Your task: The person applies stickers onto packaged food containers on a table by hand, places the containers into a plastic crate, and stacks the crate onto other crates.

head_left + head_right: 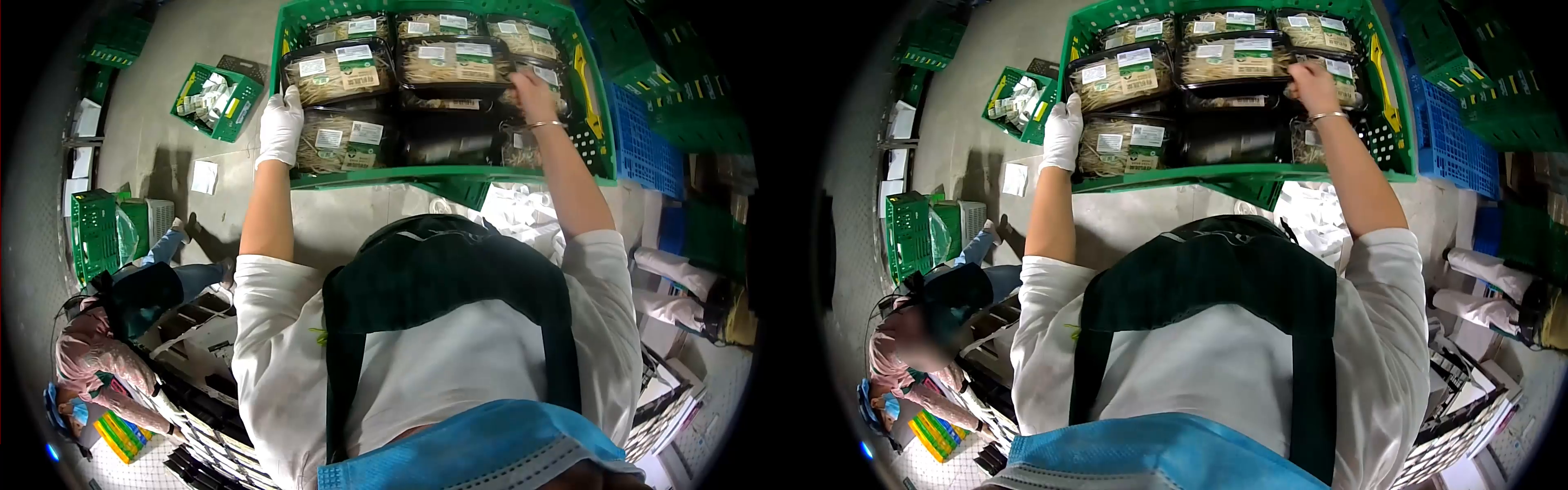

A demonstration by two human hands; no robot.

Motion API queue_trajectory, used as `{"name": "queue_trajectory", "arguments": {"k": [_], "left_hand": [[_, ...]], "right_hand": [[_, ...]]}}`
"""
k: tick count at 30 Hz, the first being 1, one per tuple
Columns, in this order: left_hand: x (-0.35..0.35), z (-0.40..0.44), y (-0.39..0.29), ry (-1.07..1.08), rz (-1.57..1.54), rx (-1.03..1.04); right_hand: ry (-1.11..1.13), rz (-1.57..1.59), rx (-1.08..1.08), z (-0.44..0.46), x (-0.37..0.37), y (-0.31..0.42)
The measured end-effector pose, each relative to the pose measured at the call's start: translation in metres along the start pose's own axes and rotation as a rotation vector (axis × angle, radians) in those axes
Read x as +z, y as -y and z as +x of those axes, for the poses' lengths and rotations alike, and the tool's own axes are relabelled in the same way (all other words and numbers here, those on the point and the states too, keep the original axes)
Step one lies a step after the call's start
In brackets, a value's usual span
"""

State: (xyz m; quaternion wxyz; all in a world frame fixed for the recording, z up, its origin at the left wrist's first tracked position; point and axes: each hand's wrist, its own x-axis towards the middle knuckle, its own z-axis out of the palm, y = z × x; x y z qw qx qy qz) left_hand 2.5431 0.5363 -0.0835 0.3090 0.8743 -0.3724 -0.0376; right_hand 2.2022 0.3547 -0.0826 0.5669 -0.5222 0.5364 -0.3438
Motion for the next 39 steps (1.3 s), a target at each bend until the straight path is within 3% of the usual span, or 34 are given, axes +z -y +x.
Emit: {"name": "queue_trajectory", "arguments": {"k": [2,3,4,6,8,10,11,12,13,14,16,18,20,21,22,23,24,25,26,27,30,31,32,34,36,37,38,39], "left_hand": [[0.013,0.019,0.017,-0.003,0.003,0.045],[0.002,0.016,0.005,0.043,-0.26,-0.127],[-0.013,0.017,-0.015,0.09,-0.518,-0.298],[-0.029,0.023,-0.035,0.106,-0.818,-0.347],[-0.035,0.028,-0.052,0.068,-0.795,-0.292],[-0.048,0.026,-0.094,0.042,-0.65,-0.076],[-0.042,0.036,-0.101,-0.043,-0.514,-0.039],[-0.034,0.049,-0.095,-0.211,-0.211,0.331],[-0.031,0.058,-0.099,-0.5,0.135,0.629],[-0.022,0.065,-0.107,-0.626,0.218,0.709],[-0.007,0.068,-0.126,-0.342,0.521,0.824],[0.032,0.081,-0.137,0.001,0.694,0.813],[0.095,0.091,-0.129,0.038,0.751,0.841],[0.144,0.093,-0.104,0.107,0.645,0.631],[0.15,0.089,-0.108,0.167,0.619,0.565],[0.155,0.085,-0.113,0.222,0.595,0.497],[0.119,0.062,-0.14,0.293,0.658,0.57],[0.1,0.054,-0.151,0.368,0.615,0.468],[0.091,0.052,-0.143,0.343,0.538,0.516],[0.076,0.044,-0.134,0.362,0.433,0.565],[0.053,0.013,-0.099,0.297,0.082,0.823],[0.044,-0.002,-0.105,0.456,0.045,0.861],[0.037,-0.012,-0.113,0.805,0.026,0.877],[0.056,-0.047,-0.097,0.661,0.24,1.271],[0.066,-0.071,-0.086,0.833,0.465,1.311],[0.06,-0.072,-0.089,0.823,0.397,1.381],[0.062,-0.062,-0.09,0.785,0.571,1.488],[0.062,-0.062,-0.088,0.801,0.481,1.491]], "right_hand": [[0.017,-0.046,-0.057,0.009,-0.039,0.02],[0.019,-0.099,-0.093,-0.001,-0.069,0.035],[-0.154,-0.186,-0.167,-0.013,-0.09,0.048],[0.031,-0.2,-0.189,-0.025,-0.162,0.056],[0.059,-0.048,-0.155,-0.041,-0.2,0.052],[0.023,-0.284,-0.028,-0.055,-0.197,0.035],[0.24,-0.567,0.091,-0.047,-0.193,0.024],[0.46,-0.849,0.201,-0.037,-0.19,0.012],[0.341,-1.21,-0.025,-0.031,-0.18,-0.004],[0.192,-1.55,-0.261,-0.026,-0.176,-0.018],[0.041,-1.596,-0.125,-0.041,-0.131,0.029],[0.08,-1.418,-0.146,-0.046,-0.095,0.056],[0.308,-1.195,-0.698,-0.039,-0.067,0.033],[0.457,-1.106,-0.754,-0.038,-0.044,0.025],[0.593,-1.015,-0.814,-0.032,-0.022,0.019],[0.661,-1.058,-0.81,-0.023,-0.008,0.009],[0.728,-1.1,-0.794,-0.013,0.003,-0.004],[0.741,-1.077,-0.774,0.002,0.009,-0.016],[0.767,-1.054,-0.754,0.014,0.01,-0.025],[0.833,-1.016,-0.497,0.019,0.013,-0.004],[1.003,-0.961,-0.451,0.04,0.021,0.012],[0.931,-1.081,-0.399,0.04,0.028,0.005],[0.852,-1.201,-0.334,0.033,0.037,-0.007],[0.457,-1.38,-0.514,-0.007,0.053,-0.016],[0.123,-1.292,-0.566,-0.055,0.045,0.015],[-0.043,-1.045,-0.564,-0.076,0.031,0.016],[-0.162,-0.757,-0.59,-0.095,0.025,0.018],[-0.279,-0.629,-0.531,-0.128,0.014,0.011]]}}
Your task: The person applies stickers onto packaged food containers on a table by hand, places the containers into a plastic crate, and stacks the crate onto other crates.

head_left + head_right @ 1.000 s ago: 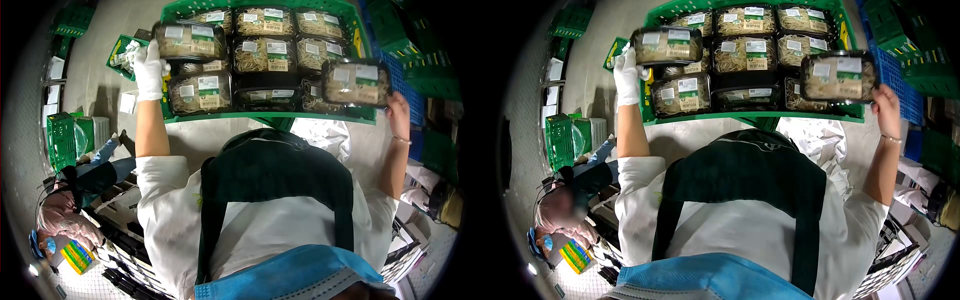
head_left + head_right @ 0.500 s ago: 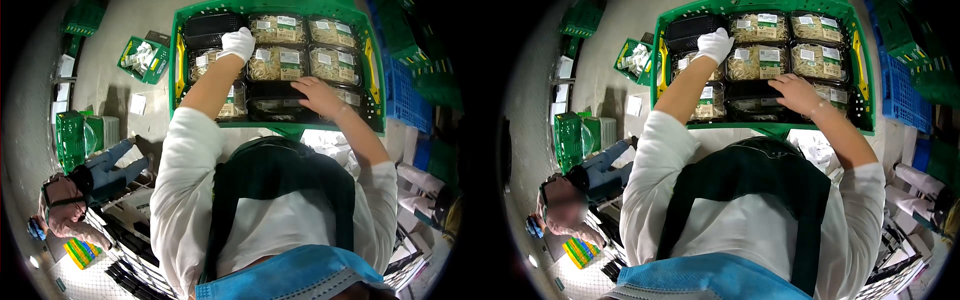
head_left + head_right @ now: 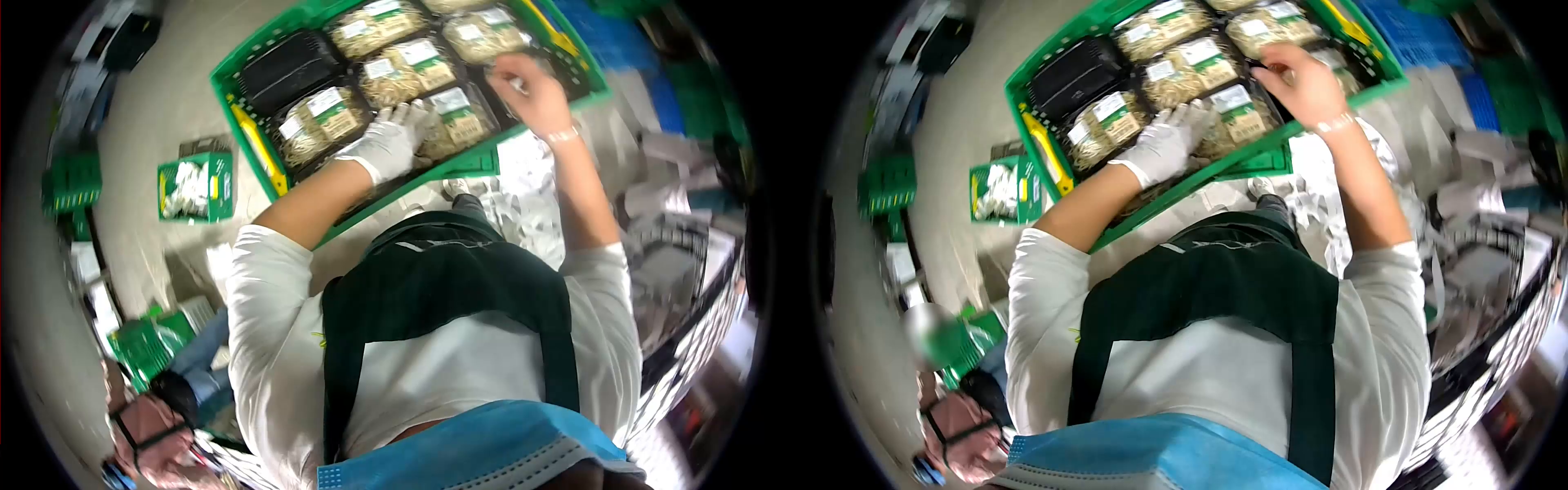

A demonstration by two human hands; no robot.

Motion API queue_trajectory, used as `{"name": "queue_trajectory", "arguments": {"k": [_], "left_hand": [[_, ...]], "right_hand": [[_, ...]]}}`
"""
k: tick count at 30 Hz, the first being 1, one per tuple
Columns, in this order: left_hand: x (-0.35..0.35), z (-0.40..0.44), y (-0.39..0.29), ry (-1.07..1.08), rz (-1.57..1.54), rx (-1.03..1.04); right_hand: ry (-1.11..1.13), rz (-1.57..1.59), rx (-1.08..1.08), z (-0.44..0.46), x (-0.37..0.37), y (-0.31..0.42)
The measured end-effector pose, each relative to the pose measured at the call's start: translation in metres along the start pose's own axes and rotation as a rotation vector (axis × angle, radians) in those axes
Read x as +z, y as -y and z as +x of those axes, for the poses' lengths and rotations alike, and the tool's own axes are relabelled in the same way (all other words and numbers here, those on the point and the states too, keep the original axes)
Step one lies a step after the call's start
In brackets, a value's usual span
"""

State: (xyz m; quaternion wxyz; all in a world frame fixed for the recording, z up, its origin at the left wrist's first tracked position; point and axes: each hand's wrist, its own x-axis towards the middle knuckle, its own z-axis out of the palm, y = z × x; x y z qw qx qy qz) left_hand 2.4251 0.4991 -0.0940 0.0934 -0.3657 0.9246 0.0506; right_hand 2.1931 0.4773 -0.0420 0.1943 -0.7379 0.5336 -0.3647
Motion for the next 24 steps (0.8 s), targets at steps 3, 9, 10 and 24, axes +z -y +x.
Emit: {"name": "queue_trajectory", "arguments": {"k": [3,9,10,24], "left_hand": [[-0.02,0.006,0.016,0.195,-0.163,0.071],[-0.144,0.038,-0.002,-0.275,0.06,0.223],[-0.162,0.044,-0.027,-0.201,-0.048,0.27],[-0.047,-0.223,-0.628,0.629,-0.384,1.84]], "right_hand": [[-0.102,-0.043,0.451,-0.11,-0.043,0.004],[-0.225,-0.237,0.89,-0.344,-0.095,0.076],[-0.352,-0.164,1.004,-0.381,-0.098,0.088],[-1.13,-0.985,2.301,-0.952,-0.135,0.48]]}}
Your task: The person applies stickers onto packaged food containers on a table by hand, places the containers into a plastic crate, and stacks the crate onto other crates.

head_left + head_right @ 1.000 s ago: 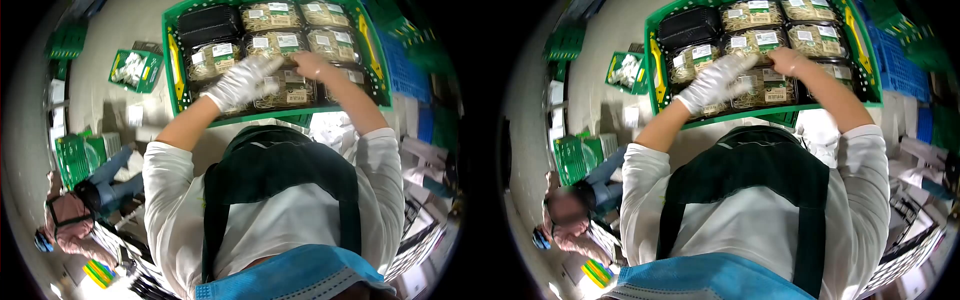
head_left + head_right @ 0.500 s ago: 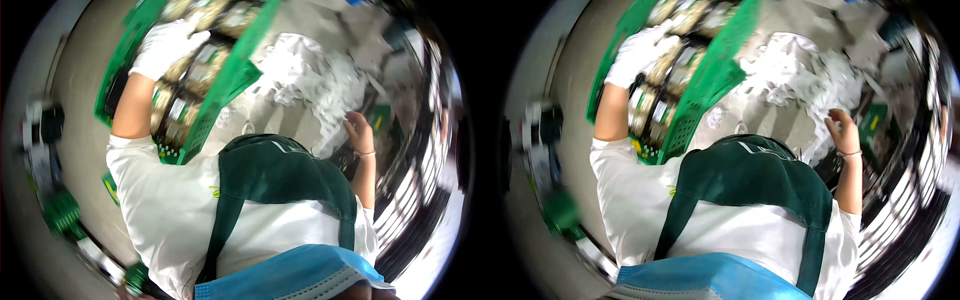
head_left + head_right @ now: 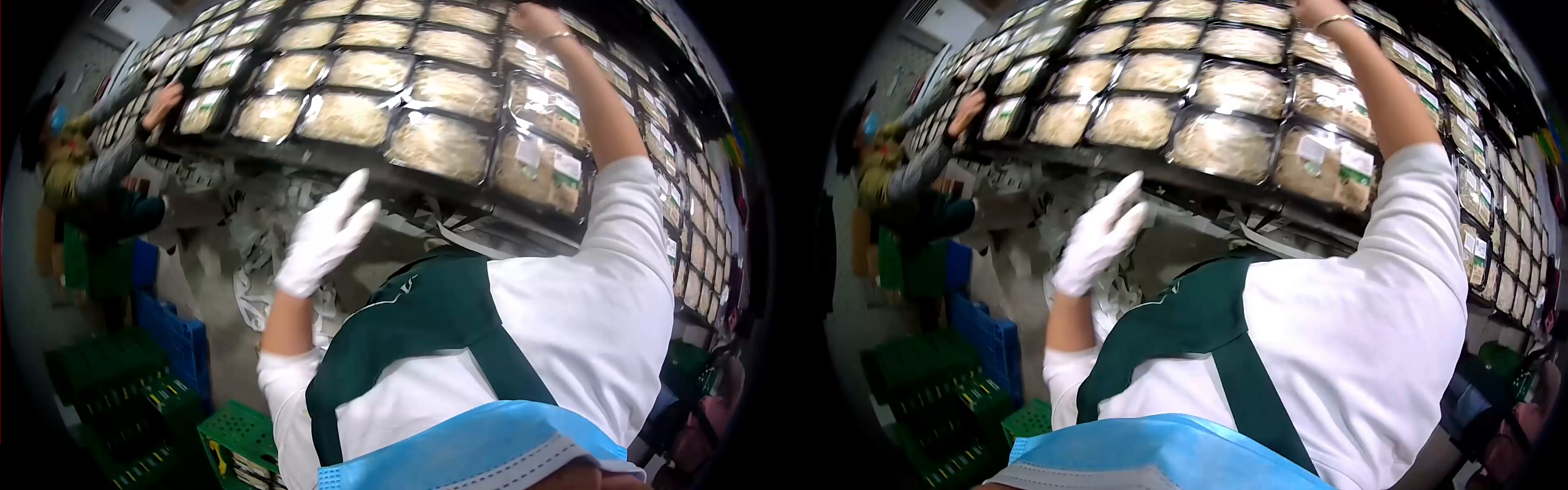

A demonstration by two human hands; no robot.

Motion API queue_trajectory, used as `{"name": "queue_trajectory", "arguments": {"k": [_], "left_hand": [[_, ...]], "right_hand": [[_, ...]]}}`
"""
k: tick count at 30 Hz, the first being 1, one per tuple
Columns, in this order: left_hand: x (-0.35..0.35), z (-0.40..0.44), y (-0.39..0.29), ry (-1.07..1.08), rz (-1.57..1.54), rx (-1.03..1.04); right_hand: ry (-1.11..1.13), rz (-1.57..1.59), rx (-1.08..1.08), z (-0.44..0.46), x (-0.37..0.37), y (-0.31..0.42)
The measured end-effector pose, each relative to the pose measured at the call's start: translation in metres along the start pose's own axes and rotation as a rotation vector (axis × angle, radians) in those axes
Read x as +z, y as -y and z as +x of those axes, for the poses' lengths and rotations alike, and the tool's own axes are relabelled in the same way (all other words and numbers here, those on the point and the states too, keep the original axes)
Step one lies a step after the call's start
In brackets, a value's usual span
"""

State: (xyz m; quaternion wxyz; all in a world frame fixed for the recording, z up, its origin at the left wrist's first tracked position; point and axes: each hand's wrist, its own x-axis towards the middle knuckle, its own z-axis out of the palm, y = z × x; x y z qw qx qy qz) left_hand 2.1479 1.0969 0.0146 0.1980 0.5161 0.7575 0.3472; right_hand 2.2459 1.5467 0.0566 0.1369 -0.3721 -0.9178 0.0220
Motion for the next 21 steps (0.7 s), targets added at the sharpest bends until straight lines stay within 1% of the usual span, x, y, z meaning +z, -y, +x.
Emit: {"name": "queue_trajectory", "arguments": {"k": [1,2,3,4,5,6,7,9,10,11,13,14,15,16,17,18,19,20,21], "left_hand": [[0.036,0.045,-0.007,0.023,-0.208,0.01],[0.062,0.084,-0.025,0.08,-0.17,0.03],[0.095,0.109,-0.024,0.054,-0.155,0.177],[0.119,0.136,-0.042,0.075,-0.253,0.069],[0.132,0.162,-0.059,0.113,-0.291,-0.083],[0.134,0.18,-0.078,0.146,-0.266,-0.206],[0.151,0.196,-0.08,0.114,-0.219,-0.203],[0.183,0.214,-0.085,0.104,-0.099,-0.208],[0.193,0.215,-0.091,-0.042,0.036,-0.183],[0.197,0.218,-0.09,-0.049,0.026,-0.197],[0.184,0.223,-0.089,0.174,0.029,-0.348],[0.194,0.223,-0.08,0.062,0.017,-0.277],[0.193,0.225,-0.076,0.047,-0.052,-0.25],[0.183,0.223,-0.08,0.149,-0.119,-0.241],[0.163,0.212,-0.089,0.12,-0.218,-0.162],[0.173,0.208,-0.08,-0.007,-0.109,0.039],[0.159,0.197,-0.088,-0.171,-0.154,-0.011],[0.144,0.19,-0.087,-0.234,-0.185,0.04],[0.117,0.175,-0.087,-0.326,-0.136,0.111]], "right_hand": [[-0.004,-0.156,0.083,0.034,0.014,-0.081],[0.039,-0.17,0.246,0.033,0.02,-0.116],[0.072,-0.194,0.398,0.026,0.018,-0.132],[0.063,-0.293,0.362,0.019,0.035,-0.144],[0.053,-0.392,0.314,0.013,0.05,-0.152],[0.101,-0.317,0.428,0.015,0.054,-0.153],[0.154,-0.239,0.541,0.019,0.064,-0.155],[0.169,-0.238,0.527,0.02,0.062,-0.151],[0.139,-0.181,0.558,0.02,0.065,-0.151],[0.145,-0.171,0.604,0.021,0.065,-0.15],[0.195,-0.193,0.702,0.028,0.069,-0.147],[0.191,-0.166,0.665,0.027,0.066,-0.148],[0.235,-0.091,0.618,0.038,0.084,-0.185],[0.266,0.284,0.689,0.044,0.096,-0.212],[0.16,0.824,0.895,0.022,0.067,-0.167],[0.234,0.895,0.698,0.029,0.059,-0.181],[0.3,0.981,0.502,0.036,0.049,-0.194],[0.256,0.79,0.276,0.035,0.022,-0.171],[0.17,0.585,0.073,0.038,-0.006,-0.151]]}}
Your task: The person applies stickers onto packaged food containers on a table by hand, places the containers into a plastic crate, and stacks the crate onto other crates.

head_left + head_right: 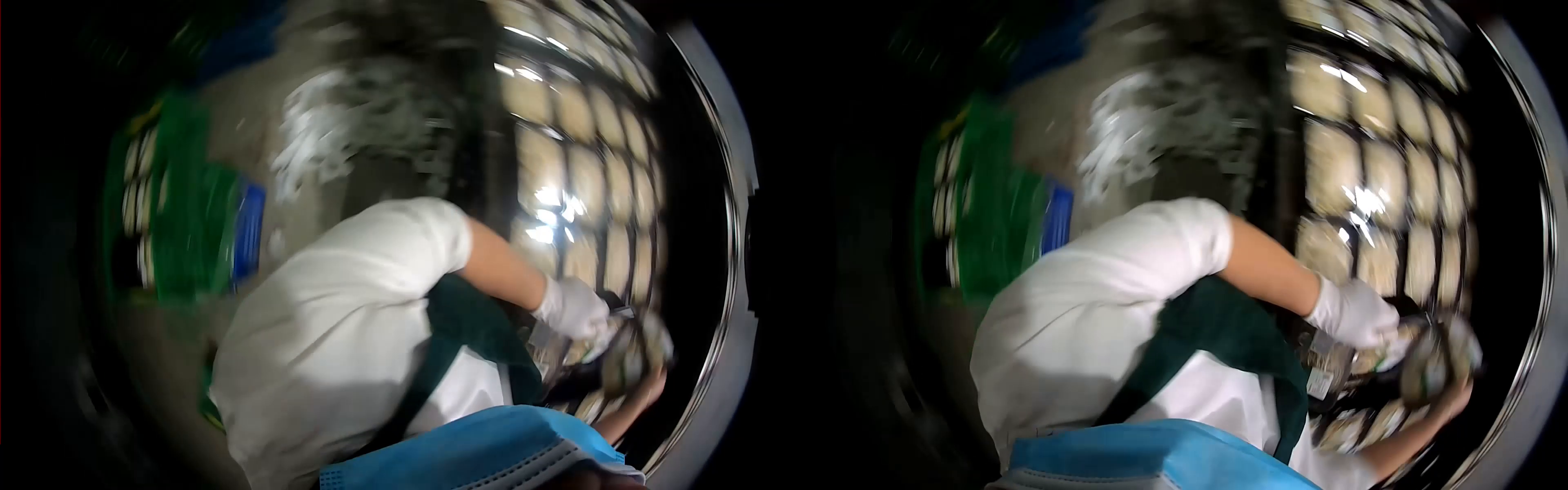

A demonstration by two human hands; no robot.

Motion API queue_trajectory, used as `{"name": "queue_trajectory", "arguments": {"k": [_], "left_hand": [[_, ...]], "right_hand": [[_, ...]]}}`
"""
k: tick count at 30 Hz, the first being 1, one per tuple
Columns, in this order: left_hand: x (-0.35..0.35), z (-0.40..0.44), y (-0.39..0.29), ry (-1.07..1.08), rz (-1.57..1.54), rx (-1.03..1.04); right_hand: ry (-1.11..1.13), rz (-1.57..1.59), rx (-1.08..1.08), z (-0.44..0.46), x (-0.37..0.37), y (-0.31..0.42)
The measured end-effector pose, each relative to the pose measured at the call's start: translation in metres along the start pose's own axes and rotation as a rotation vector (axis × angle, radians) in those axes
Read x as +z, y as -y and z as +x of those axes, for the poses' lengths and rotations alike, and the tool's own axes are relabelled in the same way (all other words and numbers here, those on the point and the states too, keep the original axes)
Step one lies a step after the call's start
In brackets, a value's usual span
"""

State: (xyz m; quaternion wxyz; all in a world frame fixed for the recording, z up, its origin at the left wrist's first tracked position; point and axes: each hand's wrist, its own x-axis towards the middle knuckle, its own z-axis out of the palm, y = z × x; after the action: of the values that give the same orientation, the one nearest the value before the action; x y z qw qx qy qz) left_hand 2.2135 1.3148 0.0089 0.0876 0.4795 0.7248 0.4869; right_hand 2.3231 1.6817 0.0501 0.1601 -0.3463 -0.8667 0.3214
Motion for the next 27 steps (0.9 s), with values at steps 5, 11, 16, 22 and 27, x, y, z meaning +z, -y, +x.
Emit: {"name": "queue_trajectory", "arguments": {"k": [5,11,16,22,27], "left_hand": [[-0.174,-0.098,-0.009,-0.607,0.404,0.432],[-0.332,-0.371,-0.073,-0.653,1.381,0.109],[-0.395,-0.605,-0.173,-0.422,1.584,-0.699],[-0.364,-0.813,-0.181,-0.187,1.927,-0.863],[-0.268,-0.864,-0.144,-0.177,1.47,-1.085]], "right_hand": [[0.001,-0.164,-0.341,-0.04,0.046,0.136],[0.28,-0.116,-0.721,-0.145,0.154,0.309],[0.544,-0.083,-0.962,-0.283,0.268,0.457],[0.896,-0.035,-1.451,-0.462,0.449,0.653],[0.787,0.149,-2.006,-0.67,0.556,0.782]]}}
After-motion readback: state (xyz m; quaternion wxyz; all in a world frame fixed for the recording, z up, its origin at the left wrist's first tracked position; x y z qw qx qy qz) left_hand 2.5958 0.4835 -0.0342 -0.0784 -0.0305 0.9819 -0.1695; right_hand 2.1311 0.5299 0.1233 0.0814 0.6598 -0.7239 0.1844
